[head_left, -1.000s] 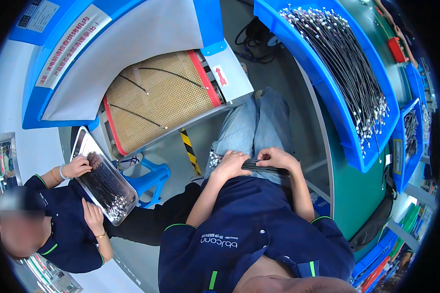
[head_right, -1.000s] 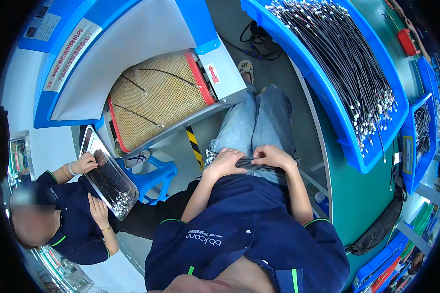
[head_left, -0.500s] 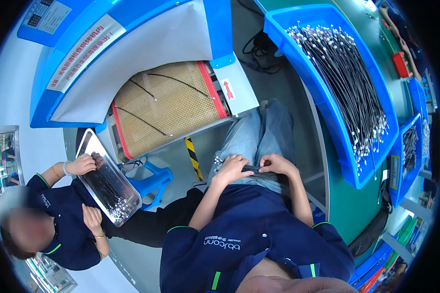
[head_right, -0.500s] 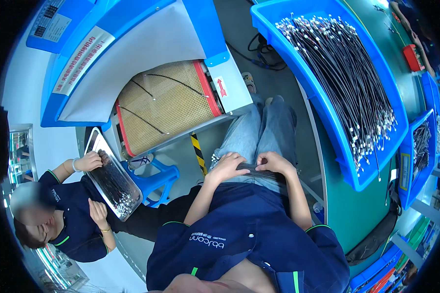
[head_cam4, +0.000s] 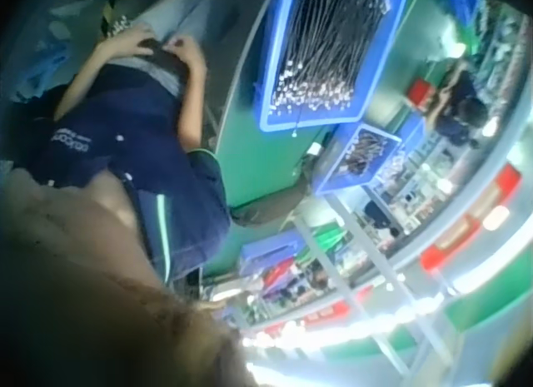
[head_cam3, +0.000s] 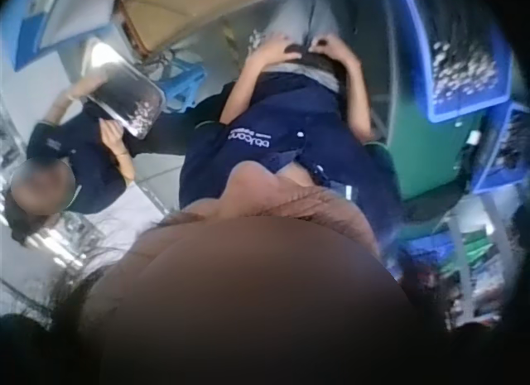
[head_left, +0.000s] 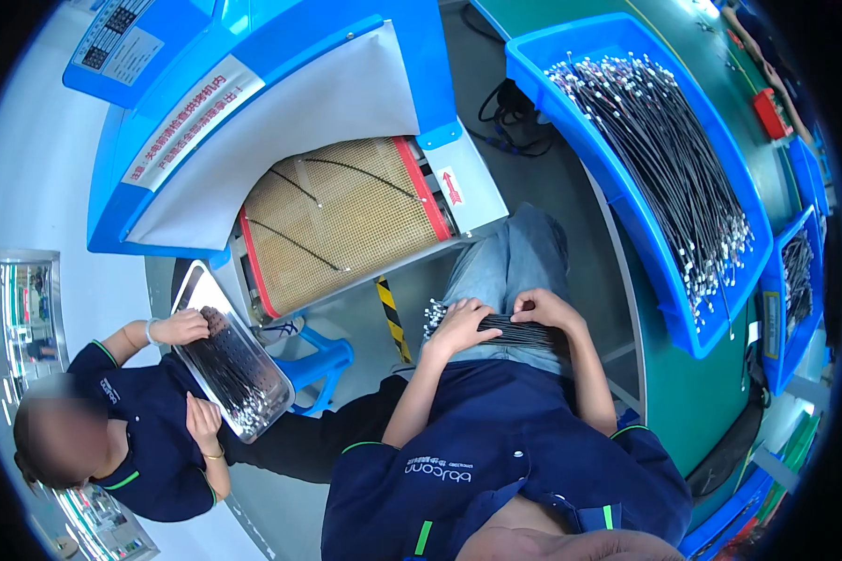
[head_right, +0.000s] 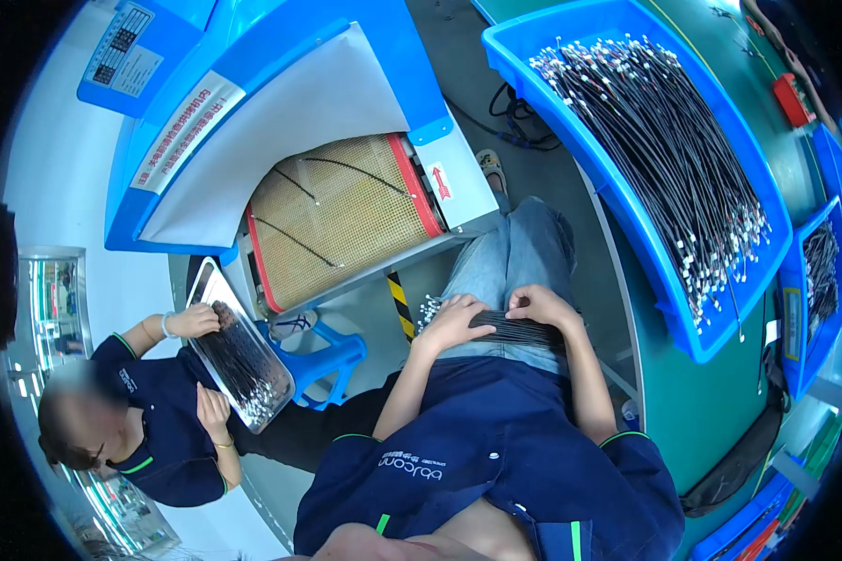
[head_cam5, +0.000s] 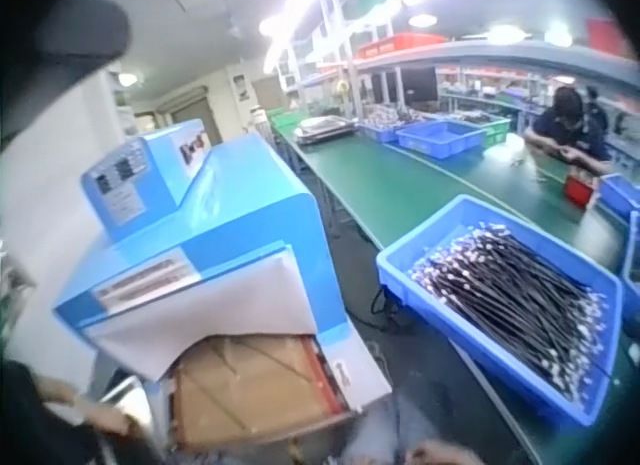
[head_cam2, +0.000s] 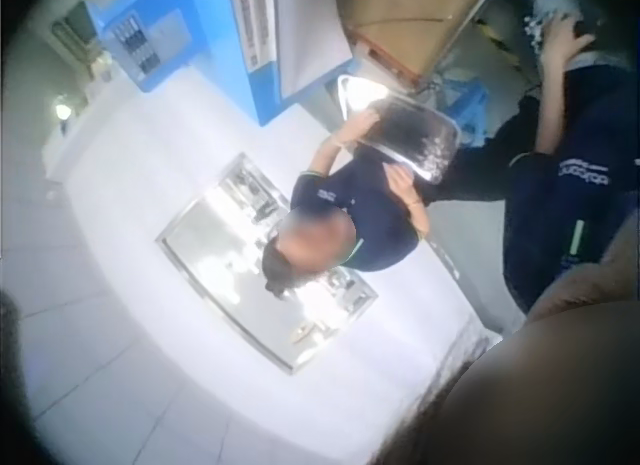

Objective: The person repeatedly picks up black cables with white tips from a blue bin and feeds them one by one into a blue machine with a mesh conveyor belt. The cables are processed by the machine and then collected by the person, who places them back into the bin.

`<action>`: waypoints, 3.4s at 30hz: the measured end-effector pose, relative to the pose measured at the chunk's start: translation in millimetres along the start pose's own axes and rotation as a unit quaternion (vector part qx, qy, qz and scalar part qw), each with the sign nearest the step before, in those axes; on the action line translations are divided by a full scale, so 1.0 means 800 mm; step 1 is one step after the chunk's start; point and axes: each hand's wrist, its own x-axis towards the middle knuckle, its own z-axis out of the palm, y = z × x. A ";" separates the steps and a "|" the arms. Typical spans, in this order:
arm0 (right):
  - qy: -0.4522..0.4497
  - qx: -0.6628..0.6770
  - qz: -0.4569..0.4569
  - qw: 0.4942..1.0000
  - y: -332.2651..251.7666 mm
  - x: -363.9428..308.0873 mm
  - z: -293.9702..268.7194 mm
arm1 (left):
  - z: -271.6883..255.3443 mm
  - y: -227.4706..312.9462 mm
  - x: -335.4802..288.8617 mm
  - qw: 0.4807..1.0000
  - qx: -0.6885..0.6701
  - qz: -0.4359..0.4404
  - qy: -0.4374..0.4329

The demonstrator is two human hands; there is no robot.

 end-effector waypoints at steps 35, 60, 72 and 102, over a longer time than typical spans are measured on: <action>0.019 0.120 0.051 0.991 0.054 -0.040 -0.009 | -0.005 -0.033 -0.026 0.994 -0.112 0.002 -0.017; 0.139 -0.038 -0.059 0.988 -0.030 -0.015 -0.012 | -0.021 -0.036 -0.012 0.971 -0.072 0.064 0.217; 0.212 -0.219 -0.231 0.924 -0.080 -0.010 0.000 | -0.046 -0.001 -0.008 0.973 -0.059 0.093 0.203; 0.225 -0.133 -0.260 0.930 -0.096 -0.012 0.009 | -0.058 0.010 -0.021 0.927 -0.068 0.164 0.330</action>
